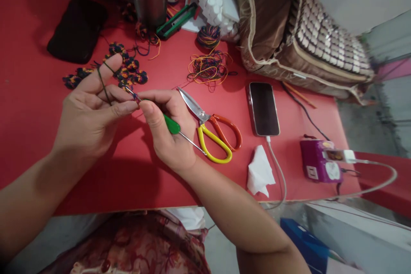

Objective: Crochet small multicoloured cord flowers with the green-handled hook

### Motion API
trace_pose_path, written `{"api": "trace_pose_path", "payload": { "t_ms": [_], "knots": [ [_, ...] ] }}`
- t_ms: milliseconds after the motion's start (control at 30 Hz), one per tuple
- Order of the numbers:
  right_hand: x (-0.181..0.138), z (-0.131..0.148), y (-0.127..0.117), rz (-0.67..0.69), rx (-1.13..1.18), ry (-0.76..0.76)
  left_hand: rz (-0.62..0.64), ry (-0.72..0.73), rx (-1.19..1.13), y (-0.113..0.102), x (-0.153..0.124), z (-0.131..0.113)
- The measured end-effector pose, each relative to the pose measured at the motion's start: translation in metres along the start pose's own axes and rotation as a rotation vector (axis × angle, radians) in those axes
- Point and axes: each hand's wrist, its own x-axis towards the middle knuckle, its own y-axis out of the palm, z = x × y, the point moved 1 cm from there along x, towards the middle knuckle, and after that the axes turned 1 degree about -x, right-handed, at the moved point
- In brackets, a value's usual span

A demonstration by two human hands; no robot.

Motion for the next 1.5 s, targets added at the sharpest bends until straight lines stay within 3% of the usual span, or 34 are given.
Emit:
{"api": "trace_pose_path", "payload": {
  "t_ms": [267,600,833,967,1133,1367,1500],
  "knots": [
    [0.001,-0.006,-0.003,0.054,-0.021,-0.041,0.031,0.090,0.012,0.005,-0.002,-0.005],
    [-0.004,-0.008,0.003,0.061,0.161,0.065,0.078,-0.107,-0.213,0.005,0.003,0.005],
    [-0.001,-0.011,0.006,-0.027,0.184,0.111,0.028,0.021,-0.139,0.008,-0.002,0.006],
    [0.001,-0.004,0.005,0.031,0.157,0.071,0.033,0.067,-0.050,0.012,-0.003,0.004],
    [0.001,0.005,0.001,0.040,-0.045,-0.009,0.012,0.138,0.054,0.018,-0.007,-0.001],
    [-0.006,0.003,-0.004,0.080,-0.233,-0.210,0.061,-0.057,-0.130,0.012,-0.004,-0.004],
    [-0.006,-0.004,-0.006,0.079,-0.101,-0.116,0.096,-0.115,-0.186,0.005,0.001,-0.009]
  ]
}}
